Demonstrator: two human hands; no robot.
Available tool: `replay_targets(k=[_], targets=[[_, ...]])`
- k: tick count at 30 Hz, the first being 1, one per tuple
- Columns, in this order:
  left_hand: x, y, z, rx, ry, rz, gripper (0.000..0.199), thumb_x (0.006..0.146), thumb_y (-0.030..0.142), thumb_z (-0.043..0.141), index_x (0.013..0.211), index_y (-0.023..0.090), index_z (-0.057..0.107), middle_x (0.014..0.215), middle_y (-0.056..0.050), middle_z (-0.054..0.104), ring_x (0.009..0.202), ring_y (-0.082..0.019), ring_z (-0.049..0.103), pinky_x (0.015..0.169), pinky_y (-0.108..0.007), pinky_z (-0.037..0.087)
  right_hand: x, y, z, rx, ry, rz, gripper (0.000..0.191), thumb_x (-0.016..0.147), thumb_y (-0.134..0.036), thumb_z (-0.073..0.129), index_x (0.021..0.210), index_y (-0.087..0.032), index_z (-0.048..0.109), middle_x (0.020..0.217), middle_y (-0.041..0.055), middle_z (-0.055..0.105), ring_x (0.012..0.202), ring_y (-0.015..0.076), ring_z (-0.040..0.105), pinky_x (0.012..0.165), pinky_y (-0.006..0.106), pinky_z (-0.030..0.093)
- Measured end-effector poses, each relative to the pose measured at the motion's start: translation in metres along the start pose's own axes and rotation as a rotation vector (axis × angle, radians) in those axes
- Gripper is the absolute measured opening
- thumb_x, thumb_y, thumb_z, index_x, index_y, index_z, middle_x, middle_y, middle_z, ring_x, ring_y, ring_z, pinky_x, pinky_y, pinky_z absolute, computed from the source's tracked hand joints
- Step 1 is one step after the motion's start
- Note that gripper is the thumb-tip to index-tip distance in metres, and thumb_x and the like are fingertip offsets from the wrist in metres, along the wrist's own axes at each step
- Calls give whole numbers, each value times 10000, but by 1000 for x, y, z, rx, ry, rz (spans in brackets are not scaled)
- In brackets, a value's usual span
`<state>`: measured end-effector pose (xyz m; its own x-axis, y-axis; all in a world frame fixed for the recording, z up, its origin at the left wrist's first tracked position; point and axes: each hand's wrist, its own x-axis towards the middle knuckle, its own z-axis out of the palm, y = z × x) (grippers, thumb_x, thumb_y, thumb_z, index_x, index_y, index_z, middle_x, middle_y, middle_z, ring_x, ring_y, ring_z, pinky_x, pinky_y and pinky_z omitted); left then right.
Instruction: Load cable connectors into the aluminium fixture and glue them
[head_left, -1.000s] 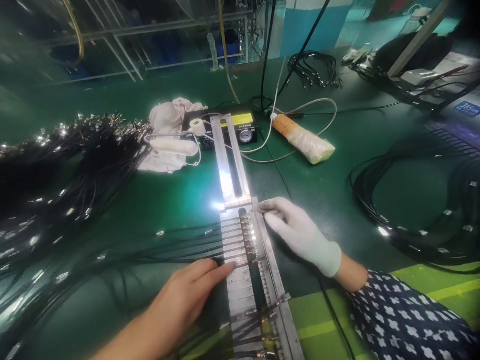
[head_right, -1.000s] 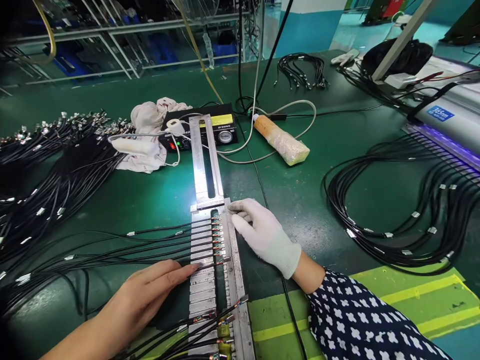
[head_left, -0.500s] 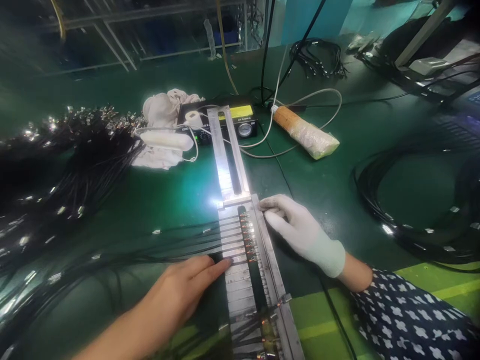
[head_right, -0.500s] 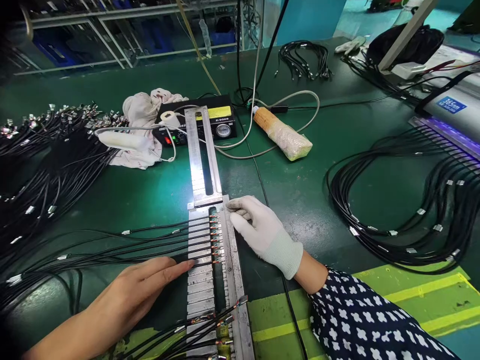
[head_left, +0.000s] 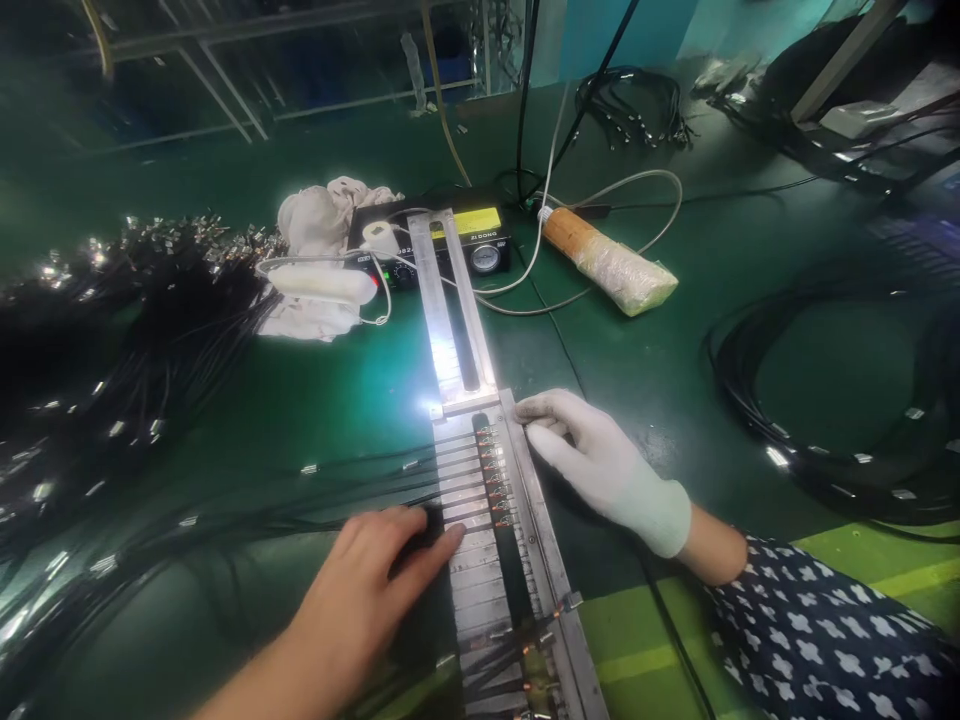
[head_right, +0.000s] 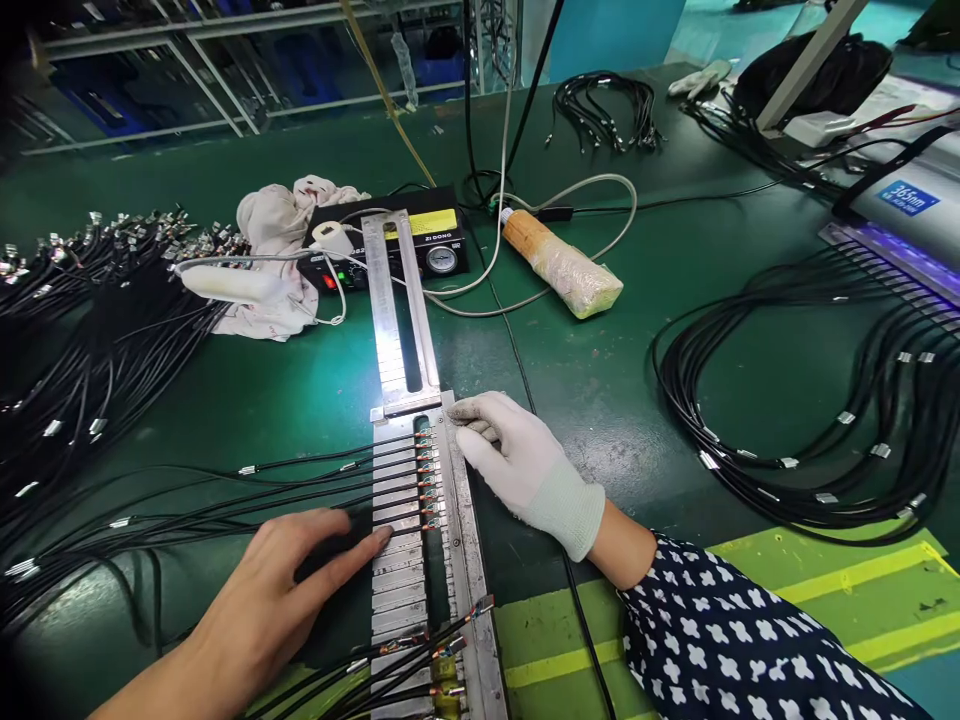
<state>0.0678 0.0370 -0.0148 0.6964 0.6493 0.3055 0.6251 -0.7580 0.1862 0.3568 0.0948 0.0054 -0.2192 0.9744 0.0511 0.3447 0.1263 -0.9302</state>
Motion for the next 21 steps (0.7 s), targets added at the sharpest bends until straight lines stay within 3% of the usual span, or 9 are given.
replay_targets(k=[5, 11, 17, 19, 21], targets=[[-9, 2, 2, -23, -81, -5, 572, 926, -38, 333, 1425, 189, 497, 915, -48, 543, 838, -179, 505, 797, -311, 385, 1, 4, 2, 2, 17, -19, 199, 958, -197, 512, 1092, -171, 657, 1043, 62, 665, 904, 186, 672, 829, 340, 566], [16, 7, -1, -89, -34, 33, 430, 935, -1, 387, 1298, 151, 560, 1018, -86, 535, 931, -203, 495, 834, -358, 376, 1, 7, 3, 27, 34, -26, 205, 951, -231, 524, 1087, -160, 660, 1070, 72, 680, 971, 203, 672, 866, 342, 567], [52, 21, 6, 155, -43, 208, 411, 922, 11, 374, 1220, 150, 622, 1002, -107, 613, 886, -230, 533, 830, -381, 387, 0, 9, 2, 14, 31, -79, 216, 950, -222, 511, 1099, -149, 649, 1103, 91, 676, 1031, 217, 658, 911, 366, 553], [55, 20, -2, 273, -32, 235, 400, 918, 20, 376, 1190, 140, 642, 1019, -121, 648, 908, -250, 558, 844, -398, 387, 0, 10, 2, 13, 27, -81, 217, 951, -223, 511, 1104, -147, 645, 1120, 97, 674, 1051, 218, 654, 915, 363, 553], [47, 17, -18, 317, -10, 159, 393, 928, 42, 383, 1208, 152, 637, 1033, -121, 668, 934, -257, 576, 847, -396, 392, 0, 10, 2, 5, 20, -72, 222, 954, -226, 514, 1119, -148, 640, 1138, 100, 672, 1061, 218, 652, 919, 363, 552]])
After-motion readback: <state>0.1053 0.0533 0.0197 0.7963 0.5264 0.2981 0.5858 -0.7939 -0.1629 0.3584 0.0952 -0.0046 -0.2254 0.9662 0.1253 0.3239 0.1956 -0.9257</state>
